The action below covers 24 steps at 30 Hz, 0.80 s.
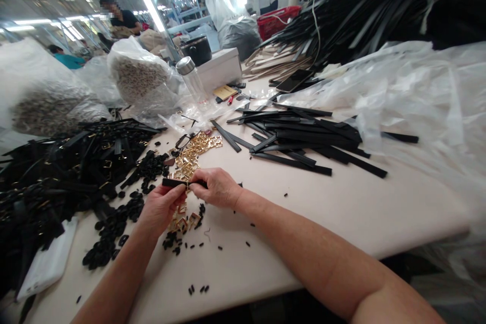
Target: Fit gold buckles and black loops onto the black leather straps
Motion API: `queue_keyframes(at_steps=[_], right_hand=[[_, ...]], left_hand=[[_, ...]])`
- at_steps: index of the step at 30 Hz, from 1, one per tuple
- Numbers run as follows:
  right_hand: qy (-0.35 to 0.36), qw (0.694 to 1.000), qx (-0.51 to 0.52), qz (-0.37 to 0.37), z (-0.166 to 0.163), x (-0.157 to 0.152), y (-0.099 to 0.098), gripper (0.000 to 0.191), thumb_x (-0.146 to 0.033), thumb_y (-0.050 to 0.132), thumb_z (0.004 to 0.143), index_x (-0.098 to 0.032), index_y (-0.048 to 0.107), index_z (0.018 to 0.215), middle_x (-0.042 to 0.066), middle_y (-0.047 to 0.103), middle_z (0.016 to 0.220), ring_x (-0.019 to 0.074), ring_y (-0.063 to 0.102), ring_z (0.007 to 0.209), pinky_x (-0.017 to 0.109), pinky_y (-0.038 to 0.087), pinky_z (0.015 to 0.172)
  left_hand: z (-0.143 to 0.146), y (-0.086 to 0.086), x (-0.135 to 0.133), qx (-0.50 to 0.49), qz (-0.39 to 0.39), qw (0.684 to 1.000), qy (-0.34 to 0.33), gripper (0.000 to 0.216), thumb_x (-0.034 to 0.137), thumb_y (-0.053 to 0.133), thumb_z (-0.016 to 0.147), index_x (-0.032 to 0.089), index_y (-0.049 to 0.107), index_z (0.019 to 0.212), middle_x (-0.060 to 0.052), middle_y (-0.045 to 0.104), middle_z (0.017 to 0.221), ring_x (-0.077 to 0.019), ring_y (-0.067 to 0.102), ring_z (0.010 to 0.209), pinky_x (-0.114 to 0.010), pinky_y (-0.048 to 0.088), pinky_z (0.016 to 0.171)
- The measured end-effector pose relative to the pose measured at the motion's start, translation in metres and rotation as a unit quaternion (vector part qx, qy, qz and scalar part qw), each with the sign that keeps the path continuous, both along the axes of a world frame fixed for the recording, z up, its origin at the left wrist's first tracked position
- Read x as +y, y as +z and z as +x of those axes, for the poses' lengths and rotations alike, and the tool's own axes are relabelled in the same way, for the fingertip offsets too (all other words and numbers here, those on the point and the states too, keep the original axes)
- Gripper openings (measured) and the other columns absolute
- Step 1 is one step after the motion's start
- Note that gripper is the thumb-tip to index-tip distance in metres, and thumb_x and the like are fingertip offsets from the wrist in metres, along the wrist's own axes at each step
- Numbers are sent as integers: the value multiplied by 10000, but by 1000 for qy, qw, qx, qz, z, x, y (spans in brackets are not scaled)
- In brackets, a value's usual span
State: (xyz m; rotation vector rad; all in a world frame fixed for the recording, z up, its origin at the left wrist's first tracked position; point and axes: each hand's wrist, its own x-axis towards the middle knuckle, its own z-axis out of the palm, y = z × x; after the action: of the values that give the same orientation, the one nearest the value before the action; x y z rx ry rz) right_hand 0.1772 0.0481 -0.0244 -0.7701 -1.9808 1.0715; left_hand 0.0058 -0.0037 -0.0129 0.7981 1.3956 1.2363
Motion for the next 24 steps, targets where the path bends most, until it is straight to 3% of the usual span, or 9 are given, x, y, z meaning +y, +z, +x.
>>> queue_keyframes(at_steps=[7,16,24], right_hand=[[36,991,69,-107,-3,-3,-3,101,-233,603,834,-151,631,782,-46,556,604,67,477,535,179,389,530],[108,937,148,-296,-1,-2,0,300,-426,690,783,-143,592,775,-24,609,667,58,541,485,167,426,458],[103,928,131,-334,-1,-2,-6,423,-543,708,729,-133,619,785,-2,635,677,64,547,483,164,390,445]], left_hand=[[-1,4,-1,20,-6,1000,-18,289,342,844,591,132,679,700,23,588,534,-76,483,461,-188,369,439],[-3,2,-4,4,14,1000,0,317,348,867,551,154,701,739,-6,646,590,-111,541,523,-218,440,522],[11,-5,0,-38,73,997,-12,373,446,867,533,184,619,626,23,552,500,-100,424,452,-225,315,463]])
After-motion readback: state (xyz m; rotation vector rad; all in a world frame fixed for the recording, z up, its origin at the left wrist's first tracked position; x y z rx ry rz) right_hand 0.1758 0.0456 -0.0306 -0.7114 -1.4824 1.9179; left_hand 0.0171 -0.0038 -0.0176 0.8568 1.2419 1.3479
